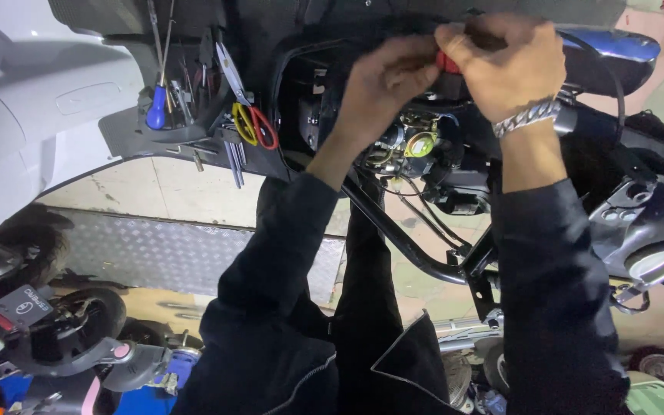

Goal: The person picks up a pair of scissors and a small electronic component, then uses a screwdriver to strip the insulation from wires. They then move to a scooter and connect the wires to the scooter's electrical system.

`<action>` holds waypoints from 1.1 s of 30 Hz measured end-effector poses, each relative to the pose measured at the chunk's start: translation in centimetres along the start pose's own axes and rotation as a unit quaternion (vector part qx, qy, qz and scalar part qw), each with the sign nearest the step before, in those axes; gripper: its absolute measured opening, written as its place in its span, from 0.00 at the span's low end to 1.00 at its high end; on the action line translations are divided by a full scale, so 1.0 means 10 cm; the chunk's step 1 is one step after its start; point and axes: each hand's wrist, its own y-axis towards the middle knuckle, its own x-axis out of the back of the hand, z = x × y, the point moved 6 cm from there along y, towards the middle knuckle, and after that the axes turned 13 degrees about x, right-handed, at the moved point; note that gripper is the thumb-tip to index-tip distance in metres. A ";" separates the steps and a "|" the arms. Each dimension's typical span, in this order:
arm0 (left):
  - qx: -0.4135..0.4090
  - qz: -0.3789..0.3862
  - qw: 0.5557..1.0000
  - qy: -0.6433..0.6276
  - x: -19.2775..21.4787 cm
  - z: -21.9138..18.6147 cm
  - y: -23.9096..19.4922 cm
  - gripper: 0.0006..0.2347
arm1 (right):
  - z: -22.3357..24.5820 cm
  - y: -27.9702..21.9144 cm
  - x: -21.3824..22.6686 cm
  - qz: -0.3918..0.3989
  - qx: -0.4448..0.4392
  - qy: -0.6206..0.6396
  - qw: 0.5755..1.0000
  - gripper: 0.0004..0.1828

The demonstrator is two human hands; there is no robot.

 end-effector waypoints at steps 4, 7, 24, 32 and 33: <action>-0.003 -0.006 1.000 -0.003 -0.06 0.22 -0.06 0.13 | -0.09 0.03 -0.07 0.041 -0.028 0.032 0.998 0.17; -0.003 -0.026 0.999 -0.040 -0.05 0.26 -0.07 0.13 | -0.04 0.08 -0.07 0.015 0.025 -0.050 0.998 0.14; -0.050 0.023 0.997 0.056 -0.10 0.49 -0.27 0.07 | -0.88 0.11 -0.40 -0.173 -0.043 0.285 0.942 0.07; -0.036 -0.005 0.998 0.046 -0.05 0.40 -0.41 0.10 | -0.29 -0.42 0.61 -0.266 -0.402 0.526 0.701 0.06; -0.043 -0.029 0.996 0.078 -0.02 0.41 -0.40 0.08 | -0.49 -0.50 0.56 -0.216 -0.399 0.535 0.713 0.07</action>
